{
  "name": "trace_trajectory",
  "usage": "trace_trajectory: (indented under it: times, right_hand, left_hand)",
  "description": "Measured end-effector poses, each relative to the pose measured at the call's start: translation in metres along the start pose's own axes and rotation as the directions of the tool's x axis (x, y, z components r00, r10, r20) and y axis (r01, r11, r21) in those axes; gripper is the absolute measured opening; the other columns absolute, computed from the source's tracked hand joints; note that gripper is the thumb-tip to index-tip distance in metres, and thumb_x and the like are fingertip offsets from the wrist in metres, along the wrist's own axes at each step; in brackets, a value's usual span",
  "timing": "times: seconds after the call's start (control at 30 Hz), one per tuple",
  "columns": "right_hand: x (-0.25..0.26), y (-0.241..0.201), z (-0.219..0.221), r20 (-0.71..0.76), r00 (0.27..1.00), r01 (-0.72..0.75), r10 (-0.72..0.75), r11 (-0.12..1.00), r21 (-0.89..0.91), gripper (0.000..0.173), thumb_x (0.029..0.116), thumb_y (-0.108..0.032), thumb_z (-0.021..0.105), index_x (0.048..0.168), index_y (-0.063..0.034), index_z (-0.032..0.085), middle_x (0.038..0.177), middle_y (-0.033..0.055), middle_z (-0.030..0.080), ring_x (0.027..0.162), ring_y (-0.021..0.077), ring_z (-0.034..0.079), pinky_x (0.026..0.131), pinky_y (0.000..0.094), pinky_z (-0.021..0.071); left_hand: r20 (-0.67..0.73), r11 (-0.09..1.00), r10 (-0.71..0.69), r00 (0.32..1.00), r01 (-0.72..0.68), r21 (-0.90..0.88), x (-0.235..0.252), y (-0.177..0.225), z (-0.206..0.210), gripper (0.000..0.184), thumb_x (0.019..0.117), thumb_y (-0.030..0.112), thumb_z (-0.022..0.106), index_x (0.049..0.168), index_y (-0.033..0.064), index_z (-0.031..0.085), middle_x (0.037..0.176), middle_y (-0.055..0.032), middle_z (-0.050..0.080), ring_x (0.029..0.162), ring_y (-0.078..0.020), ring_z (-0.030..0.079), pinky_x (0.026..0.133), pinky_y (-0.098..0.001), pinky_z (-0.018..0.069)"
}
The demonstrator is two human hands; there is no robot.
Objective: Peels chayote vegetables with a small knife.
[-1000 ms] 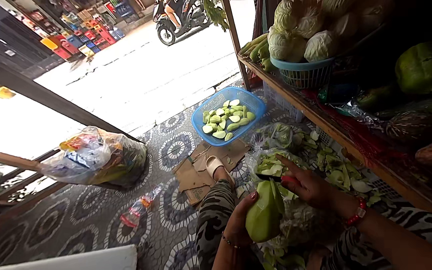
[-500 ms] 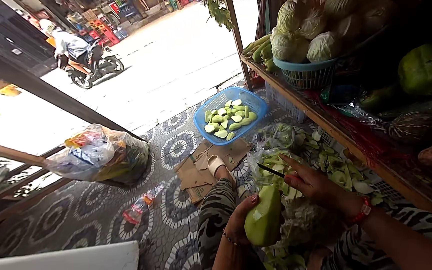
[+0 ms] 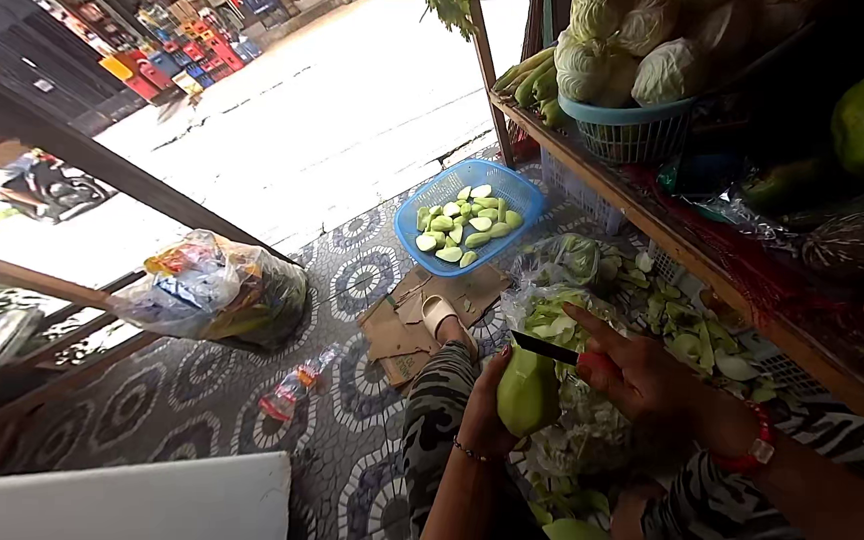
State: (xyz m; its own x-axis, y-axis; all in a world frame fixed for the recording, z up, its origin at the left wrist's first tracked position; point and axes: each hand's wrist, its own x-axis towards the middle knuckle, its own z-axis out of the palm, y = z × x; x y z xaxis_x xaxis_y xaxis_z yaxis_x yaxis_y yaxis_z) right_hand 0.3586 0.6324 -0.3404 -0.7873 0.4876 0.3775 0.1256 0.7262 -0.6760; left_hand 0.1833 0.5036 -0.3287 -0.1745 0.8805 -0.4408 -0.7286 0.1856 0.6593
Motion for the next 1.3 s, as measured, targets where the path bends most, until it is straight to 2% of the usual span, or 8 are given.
trace_trajectory:
  times: [0.17, 0.33, 0.63, 0.77, 0.83, 0.97, 1.2, 1.3]
  right_hand:
    - [-0.004, -0.008, 0.012, 0.003, 0.971, 0.233, -0.238, 0.947, -0.223, 0.063, 0.1046, -0.045, 0.037, 0.146, -0.0005, 0.053, 0.053, 0.0011, 0.049, 0.042, 0.0192, 0.048, 0.040, 0.0355, 0.0383]
    - [0.012, 0.014, -0.018, 0.220, 0.884, -0.395, 0.412, 0.911, -0.119, 0.067, 0.1069, -0.043, 0.041, 0.161, -0.0064, 0.028, 0.080, 0.0150, 0.062, 0.071, 0.0341, 0.060, 0.067, 0.0558, 0.0488]
    - [-0.008, -0.028, 0.027, 0.296, 0.903, -0.429, 0.312, 0.689, 0.584, 0.077, 0.0991, -0.037, 0.066, 0.156, 0.0015, 0.033, 0.073, 0.0030, 0.055, 0.059, 0.0065, 0.046, 0.059, 0.0250, 0.0447]
    - [-0.007, -0.040, 0.032, 0.319, 0.888, -0.460, 0.332, 0.610, 0.646, 0.081, 0.0933, -0.027, 0.074, 0.157, 0.0021, 0.032, 0.119, 0.0170, 0.065, 0.093, 0.0079, 0.062, 0.083, 0.0248, 0.0511]
    - [-0.006, -0.042, 0.029, 0.292, 0.900, -0.436, 0.324, 0.655, 0.618, 0.081, 0.0934, -0.025, 0.073, 0.157, 0.0022, 0.031, 0.137, 0.0219, 0.060, 0.115, 0.0153, 0.064, 0.098, 0.0311, 0.0520]
    - [-0.004, -0.041, 0.031, 0.110, 0.951, -0.307, 0.288, 0.870, 0.384, 0.073, 0.0928, -0.024, 0.071, 0.154, 0.0019, 0.041, 0.087, 0.0162, 0.068, 0.068, 0.0189, 0.059, 0.064, 0.0344, 0.0507]
    - [-0.011, -0.017, 0.050, -0.115, 0.956, 0.254, -0.269, 0.958, -0.134, 0.044, 0.0881, -0.011, 0.065, 0.131, -0.0032, 0.067, 0.102, 0.0144, 0.075, 0.072, 0.0230, 0.072, 0.056, 0.0335, 0.0554]
    - [-0.006, -0.014, 0.041, -0.200, 0.917, 0.334, -0.345, 0.939, -0.084, 0.037, 0.0922, -0.011, 0.057, 0.126, 0.0010, 0.067, 0.098, 0.0147, 0.075, 0.076, 0.0212, 0.072, 0.060, 0.0314, 0.0555]
  left_hand:
    - [-0.117, 0.990, 0.135, 0.984, -0.129, 0.054, 0.000, -0.003, 0.009, 0.044, 0.1108, 0.030, 0.024, 0.115, 0.0058, 0.061, 0.094, -0.0081, 0.073, 0.084, -0.0148, 0.073, 0.076, -0.0314, 0.0619]
    - [-0.114, 0.981, 0.158, 0.981, -0.144, 0.127, -0.004, -0.005, 0.011, 0.042, 0.1074, 0.030, 0.028, 0.117, 0.0038, 0.060, 0.093, -0.0091, 0.072, 0.082, -0.0164, 0.072, 0.075, -0.0338, 0.0620]
    - [-0.211, 0.943, 0.132, 0.969, -0.189, -0.275, 0.008, -0.011, 0.017, 0.067, 0.1059, 0.059, 0.016, 0.117, 0.0082, 0.058, 0.094, -0.0107, 0.072, 0.082, -0.0206, 0.073, 0.067, -0.0363, 0.0629]
    - [-0.241, 0.944, 0.269, 0.932, -0.305, -0.126, 0.009, -0.017, 0.028, 0.069, 0.1059, 0.059, 0.007, 0.125, 0.0115, 0.054, 0.095, -0.0037, 0.074, 0.084, -0.0136, 0.074, 0.068, -0.0300, 0.0626]
    - [-0.258, 0.916, 0.400, 0.880, -0.380, 0.125, 0.010, -0.023, 0.031, 0.066, 0.1065, 0.055, 0.004, 0.129, 0.0091, 0.047, 0.097, 0.0015, 0.072, 0.087, -0.0066, 0.071, 0.074, -0.0253, 0.0612]
    - [-0.270, 0.789, 0.563, 0.781, -0.412, 0.456, 0.012, -0.024, 0.025, 0.062, 0.1100, 0.044, 0.007, 0.137, 0.0014, 0.042, 0.111, 0.0008, 0.066, 0.102, -0.0026, 0.066, 0.089, -0.0233, 0.0565]
    - [-0.247, 0.945, 0.319, 0.915, -0.328, 0.006, 0.010, -0.013, 0.014, 0.047, 0.1091, 0.033, 0.017, 0.125, 0.0050, 0.051, 0.100, -0.0103, 0.072, 0.086, -0.0180, 0.074, 0.070, -0.0311, 0.0629]
    - [-0.113, 0.909, 0.167, 0.979, -0.197, -0.367, 0.008, -0.009, 0.009, 0.050, 0.0981, 0.051, 0.055, 0.116, 0.0044, 0.062, 0.103, -0.0170, 0.072, 0.089, -0.0266, 0.074, 0.071, -0.0394, 0.0636]
